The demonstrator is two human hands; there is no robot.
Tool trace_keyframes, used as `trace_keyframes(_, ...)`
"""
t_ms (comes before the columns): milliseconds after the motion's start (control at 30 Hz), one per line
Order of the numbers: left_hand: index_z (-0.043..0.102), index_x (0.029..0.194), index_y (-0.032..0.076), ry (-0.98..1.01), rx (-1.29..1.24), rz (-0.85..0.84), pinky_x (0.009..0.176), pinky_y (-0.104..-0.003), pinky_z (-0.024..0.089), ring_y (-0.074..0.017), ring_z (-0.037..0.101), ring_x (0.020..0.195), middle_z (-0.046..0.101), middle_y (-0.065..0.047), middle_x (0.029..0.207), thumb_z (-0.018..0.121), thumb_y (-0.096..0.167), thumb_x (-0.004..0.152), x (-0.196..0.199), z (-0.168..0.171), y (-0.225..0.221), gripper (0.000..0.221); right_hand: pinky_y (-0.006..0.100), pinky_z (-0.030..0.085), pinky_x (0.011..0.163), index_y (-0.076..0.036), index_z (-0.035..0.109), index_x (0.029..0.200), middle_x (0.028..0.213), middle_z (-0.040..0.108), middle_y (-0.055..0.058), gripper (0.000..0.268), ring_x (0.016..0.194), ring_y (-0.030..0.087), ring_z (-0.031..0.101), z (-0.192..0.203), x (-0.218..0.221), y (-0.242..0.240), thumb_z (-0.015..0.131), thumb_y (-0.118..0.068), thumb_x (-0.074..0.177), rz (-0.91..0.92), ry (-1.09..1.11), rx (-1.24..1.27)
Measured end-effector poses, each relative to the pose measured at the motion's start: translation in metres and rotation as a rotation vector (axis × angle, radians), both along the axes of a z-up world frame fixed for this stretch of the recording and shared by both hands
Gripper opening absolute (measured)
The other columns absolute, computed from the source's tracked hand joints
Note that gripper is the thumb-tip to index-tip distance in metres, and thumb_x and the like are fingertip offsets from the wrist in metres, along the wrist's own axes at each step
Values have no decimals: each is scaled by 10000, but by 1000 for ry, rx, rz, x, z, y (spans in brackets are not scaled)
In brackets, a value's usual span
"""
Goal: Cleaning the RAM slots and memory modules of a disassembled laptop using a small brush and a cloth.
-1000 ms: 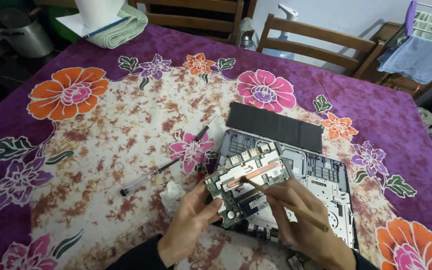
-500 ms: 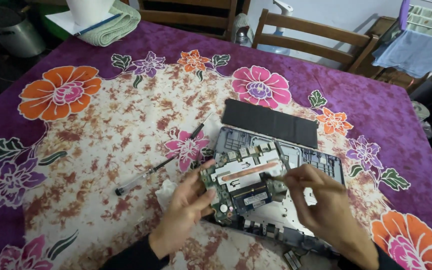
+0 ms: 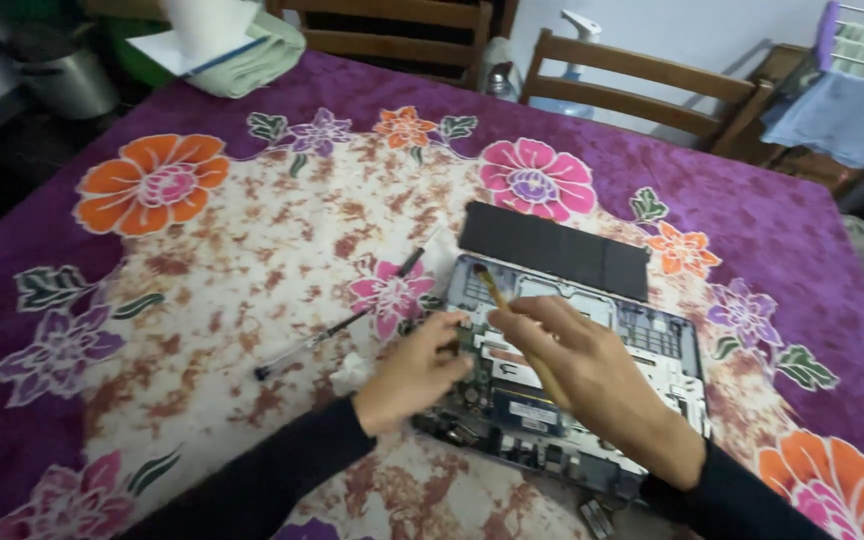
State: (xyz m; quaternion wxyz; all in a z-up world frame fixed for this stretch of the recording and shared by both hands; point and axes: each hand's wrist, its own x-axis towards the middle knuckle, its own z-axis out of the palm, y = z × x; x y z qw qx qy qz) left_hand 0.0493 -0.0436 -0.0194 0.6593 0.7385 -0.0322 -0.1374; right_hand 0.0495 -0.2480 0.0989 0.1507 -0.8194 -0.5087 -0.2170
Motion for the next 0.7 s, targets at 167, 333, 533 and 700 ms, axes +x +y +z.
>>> trace_keyframes(167, 555, 1124, 88, -534, 251, 90, 863, -394, 480, -288, 664, 997, 660, -130, 1068, 702, 98, 861, -17, -3, -16, 301, 368, 622, 835, -44, 540, 1393, 1205, 667, 128, 673, 1039, 240, 656, -38, 50, 43, 826, -41, 783, 36, -208, -226)
trace_keyframes(333, 204, 1561, -24, -454, 167, 99, 1184, -447, 319, -428, 295, 1505, 185, -278, 1630, 665, -22, 872, -35, 19, -16, 829, 344, 530, 704, -129, 606, 1005, 971, 643, 50, 144, 841, 202, 631, -46, 78, 83, 695, -75, 906, 47, -406, -492)
trace_keyframes(533, 499, 1384, -66, -243, -90, 117, 1197, -361, 416, -295, 537, 1398, 525, -190, 1462, 519, -5, 965, -40, 20, -7, 423, 390, 582, 715, -107, 650, 932, 883, 716, 42, 81, 760, 216, 705, -47, 89, 106, 732, -108, 928, 163, 95, -507)
trace_keyframes(700, 392, 1528, 22, -172, -120, 125, 1167, -415, 432, -280, 548, 1426, 502, -180, 1560, 494, -9, 964, -51, 23, 9, 574, 398, 606, 682, -115, 738, 1049, 998, 771, 78, 123, 853, 242, 762, -33, 84, 117, 647, -117, 968, 205, 416, -451)
